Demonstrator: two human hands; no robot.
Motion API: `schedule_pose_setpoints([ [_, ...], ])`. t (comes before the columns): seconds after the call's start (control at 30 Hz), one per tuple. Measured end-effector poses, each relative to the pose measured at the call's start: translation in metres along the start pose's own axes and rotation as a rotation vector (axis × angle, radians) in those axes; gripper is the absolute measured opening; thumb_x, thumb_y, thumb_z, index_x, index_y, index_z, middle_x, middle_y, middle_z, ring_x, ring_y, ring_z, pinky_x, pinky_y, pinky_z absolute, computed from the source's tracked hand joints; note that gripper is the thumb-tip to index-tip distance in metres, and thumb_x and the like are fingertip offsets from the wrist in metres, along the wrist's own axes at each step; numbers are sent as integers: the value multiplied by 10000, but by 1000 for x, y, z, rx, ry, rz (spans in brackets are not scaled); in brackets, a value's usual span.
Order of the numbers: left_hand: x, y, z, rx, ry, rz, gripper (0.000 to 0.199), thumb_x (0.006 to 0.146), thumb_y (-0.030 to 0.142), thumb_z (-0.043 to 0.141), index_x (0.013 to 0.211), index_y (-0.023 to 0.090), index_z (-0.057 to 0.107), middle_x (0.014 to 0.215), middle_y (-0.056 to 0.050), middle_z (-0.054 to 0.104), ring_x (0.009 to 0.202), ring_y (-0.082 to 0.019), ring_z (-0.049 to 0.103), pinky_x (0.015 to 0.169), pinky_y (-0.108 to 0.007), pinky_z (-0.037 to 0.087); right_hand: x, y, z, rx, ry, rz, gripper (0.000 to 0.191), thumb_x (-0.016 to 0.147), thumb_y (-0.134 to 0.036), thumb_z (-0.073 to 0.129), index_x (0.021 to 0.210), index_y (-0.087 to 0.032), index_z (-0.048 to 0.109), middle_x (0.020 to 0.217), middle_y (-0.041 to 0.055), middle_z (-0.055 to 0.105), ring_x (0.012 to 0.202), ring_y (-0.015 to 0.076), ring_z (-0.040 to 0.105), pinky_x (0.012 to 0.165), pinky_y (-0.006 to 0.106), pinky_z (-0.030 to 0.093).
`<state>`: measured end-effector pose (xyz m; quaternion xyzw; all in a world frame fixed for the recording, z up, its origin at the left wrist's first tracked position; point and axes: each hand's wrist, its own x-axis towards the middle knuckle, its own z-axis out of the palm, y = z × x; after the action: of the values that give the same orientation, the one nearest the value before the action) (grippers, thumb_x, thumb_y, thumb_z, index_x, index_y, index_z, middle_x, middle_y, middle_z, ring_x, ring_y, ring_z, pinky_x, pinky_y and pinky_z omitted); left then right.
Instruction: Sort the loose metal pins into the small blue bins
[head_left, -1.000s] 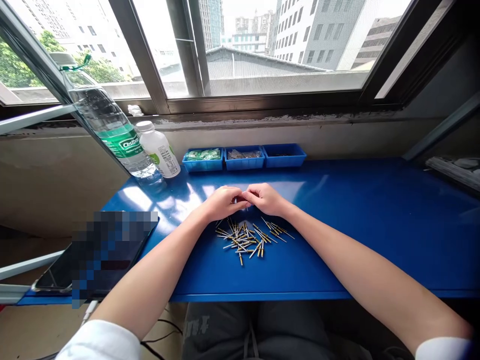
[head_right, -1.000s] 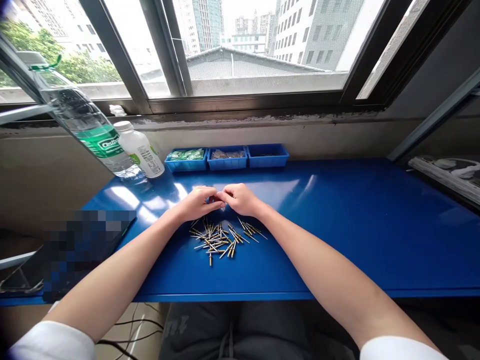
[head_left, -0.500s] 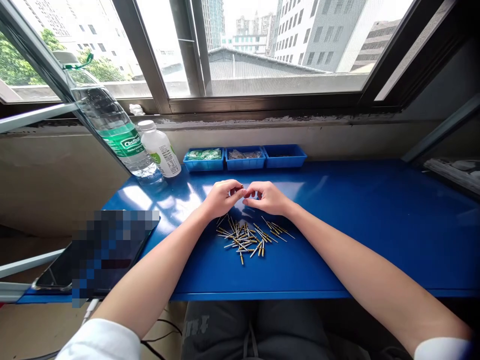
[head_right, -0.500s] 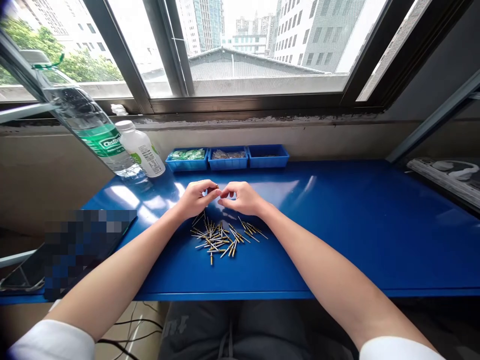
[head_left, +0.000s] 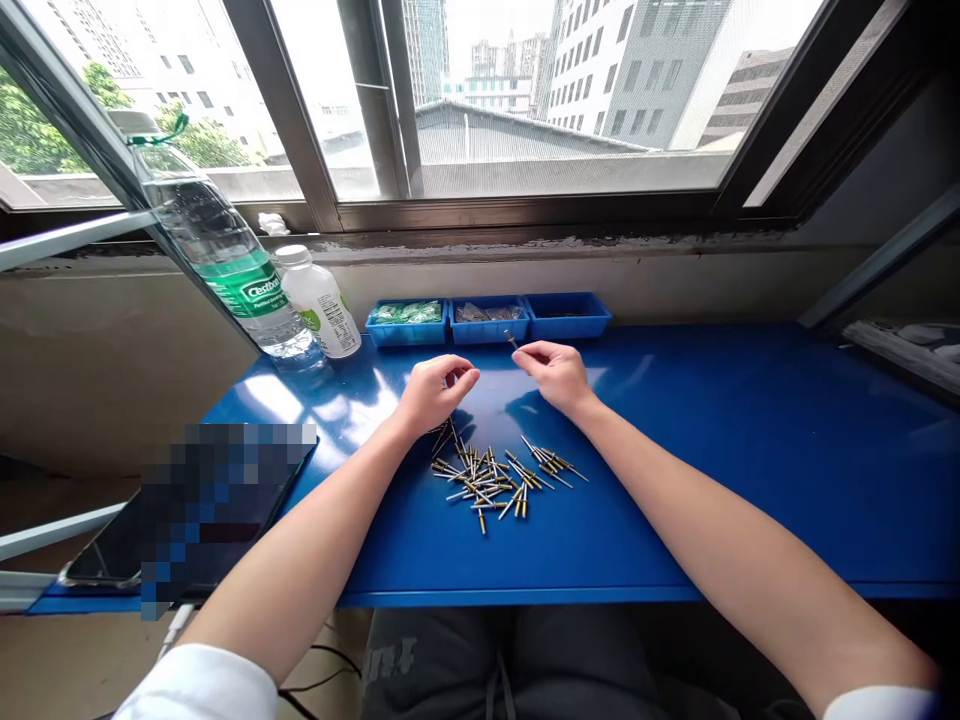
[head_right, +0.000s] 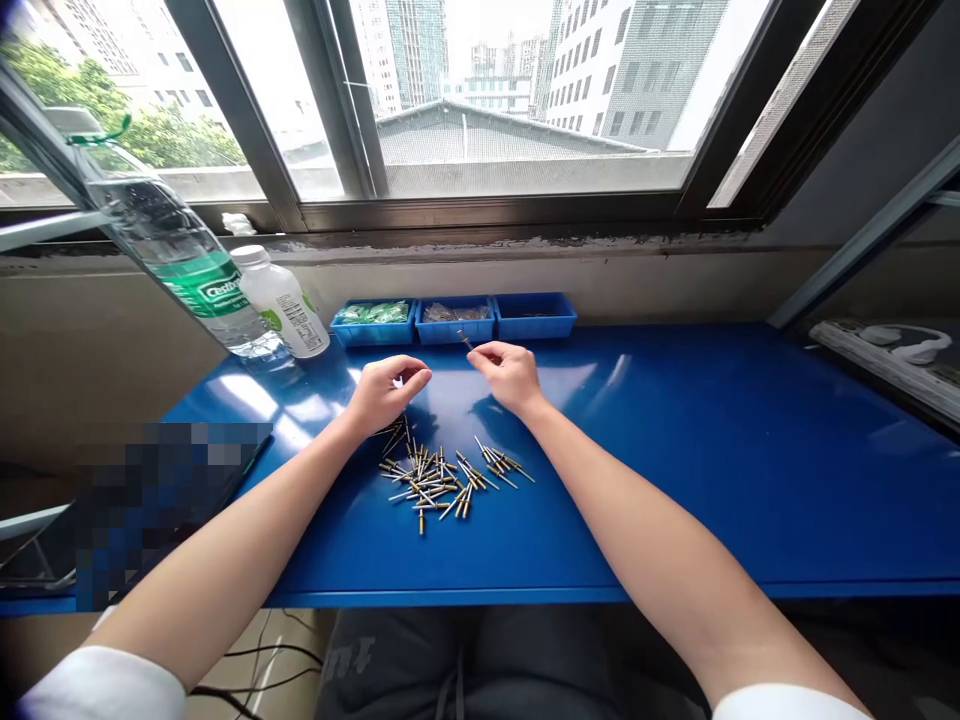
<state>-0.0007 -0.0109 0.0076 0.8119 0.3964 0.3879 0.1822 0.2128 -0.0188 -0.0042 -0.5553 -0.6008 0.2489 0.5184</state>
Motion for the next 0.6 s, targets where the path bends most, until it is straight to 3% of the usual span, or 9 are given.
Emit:
schedule_pose_setpoints([
  [0.13, 1, -12, -1, 95, 63, -89, 251, 843, 365, 541, 765, 162, 665, 690, -18, 668, 597, -117, 548, 594, -243, 412, 18, 29, -20, -80, 279, 110, 375, 723, -479, 634, 866, -147, 735, 766, 75, 708, 707, 205, 631, 654, 301, 469],
  [0.27, 2, -21, 0, 112, 101, -151, 234, 828, 351, 541, 793, 161, 672, 662, -10, 658, 586, -122, 553, 595, -243, 415, 32, 51, -43, -209, 412, 161, 336, 725, -433, 644, 849, -137, 746, 774, 87, 717, 739, 218, 644, 720, 322, 470],
  [0.6, 2, -24, 3, 140, 5, -178, 220, 813, 334, 541, 781, 171, 685, 723, -21, 693, 660, -145, 607, 620, -247, 422, 51, 76, -57, -299, 502, 244, 293, 722, -418, 654, 813, -159, 754, 745, 70, 720, 771, 221, 641, 858, 370, 447],
])
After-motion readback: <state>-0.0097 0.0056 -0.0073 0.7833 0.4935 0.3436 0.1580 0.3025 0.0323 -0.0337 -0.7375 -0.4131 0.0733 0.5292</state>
